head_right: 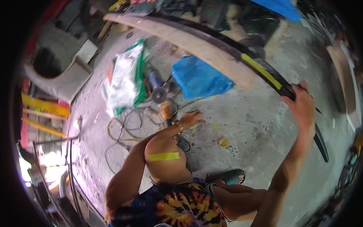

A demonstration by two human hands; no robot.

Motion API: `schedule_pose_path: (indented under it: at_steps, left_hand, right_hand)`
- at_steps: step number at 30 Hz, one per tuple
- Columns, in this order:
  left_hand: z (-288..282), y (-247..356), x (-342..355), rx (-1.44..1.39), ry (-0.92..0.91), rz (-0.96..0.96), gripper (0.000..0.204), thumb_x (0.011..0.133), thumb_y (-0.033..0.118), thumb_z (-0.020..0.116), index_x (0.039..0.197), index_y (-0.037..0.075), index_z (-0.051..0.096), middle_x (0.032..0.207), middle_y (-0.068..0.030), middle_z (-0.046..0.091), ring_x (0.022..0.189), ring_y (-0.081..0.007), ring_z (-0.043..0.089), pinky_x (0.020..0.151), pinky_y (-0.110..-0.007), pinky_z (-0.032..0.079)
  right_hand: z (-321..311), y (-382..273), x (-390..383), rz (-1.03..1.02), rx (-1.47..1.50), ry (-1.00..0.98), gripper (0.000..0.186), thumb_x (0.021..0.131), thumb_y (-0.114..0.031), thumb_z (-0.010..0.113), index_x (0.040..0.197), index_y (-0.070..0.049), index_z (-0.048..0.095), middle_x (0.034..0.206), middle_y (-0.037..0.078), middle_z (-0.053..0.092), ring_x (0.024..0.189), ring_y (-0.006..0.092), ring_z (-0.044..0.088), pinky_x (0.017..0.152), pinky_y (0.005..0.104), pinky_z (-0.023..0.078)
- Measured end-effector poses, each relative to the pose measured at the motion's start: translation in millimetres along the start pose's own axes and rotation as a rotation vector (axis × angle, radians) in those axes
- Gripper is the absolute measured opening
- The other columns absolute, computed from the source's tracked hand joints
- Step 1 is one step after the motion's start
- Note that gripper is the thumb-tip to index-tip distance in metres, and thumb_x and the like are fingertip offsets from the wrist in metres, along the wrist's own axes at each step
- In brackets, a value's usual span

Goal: The recorder is applying yellow tape to a long black car body panel and then applying a substance (likely filler or adhesive) using a small brush/spatula.

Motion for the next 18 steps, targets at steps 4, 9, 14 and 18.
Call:
schedule_pose_path:
  at_steps: [4,9,14,18]
  left_hand:
    - [-66.5,23.4,6.6,0.139,0.361,0.325,0.047,0.086,0.038,0.076,0.119,0.008,0.067,0.127,-0.011,0.061,0.115,-0.0338,0.058,0.098,-0.046,0.047]
    - [-228.6,81.3,38.1,0.262,0.622,0.339,0.041,0.085,0.021,0.078,0.122,0.007,0.067,0.133,-0.0128,0.06,0.119,-0.0332,0.059,0.099,-0.045,0.046]
    - [-302.4,122.5,122.3,0.451,0.637,0.448,0.043,0.087,0.011,0.071,0.129,0.008,0.064,0.134,-0.0126,0.06,0.122,-0.0326,0.058,0.098,-0.044,0.045]
    - [-296.5,107.5,151.5,0.56,0.562,0.491,0.044,0.089,0.007,0.063,0.133,0.008,0.061,0.134,-0.0111,0.06,0.124,-0.0296,0.057,0.101,-0.043,0.043]
  right_hand:
    - [15.2,-12.0,-0.5,-0.023,-0.02,-0.001,0.037,0.075,-0.026,0.082,0.1,-0.003,0.068,0.106,0.017,0.064,0.092,0.0392,0.065,0.081,0.0482,0.05]
    - [9.3,-12.5,0.2,0.054,0.045,-0.058,0.043,0.075,-0.024,0.084,0.11,-0.003,0.069,0.112,0.012,0.06,0.101,0.0338,0.063,0.088,0.0452,0.048]
    - [5.2,-6.3,-1.5,0.043,0.033,-0.062,0.041,0.074,-0.024,0.084,0.107,-0.004,0.069,0.111,0.011,0.059,0.099,0.0333,0.064,0.087,0.0447,0.047]
    - [8.3,-7.2,-1.8,0.066,0.041,-0.062,0.041,0.074,-0.026,0.083,0.107,-0.004,0.07,0.112,0.011,0.059,0.098,0.0333,0.064,0.088,0.0444,0.046]
Point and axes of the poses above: each hand's wrist, its own x-axis towards the middle knuckle, its own z-axis out of the palm, y = z × x, the point moved 2 cm from there along x, towards the middle knuckle
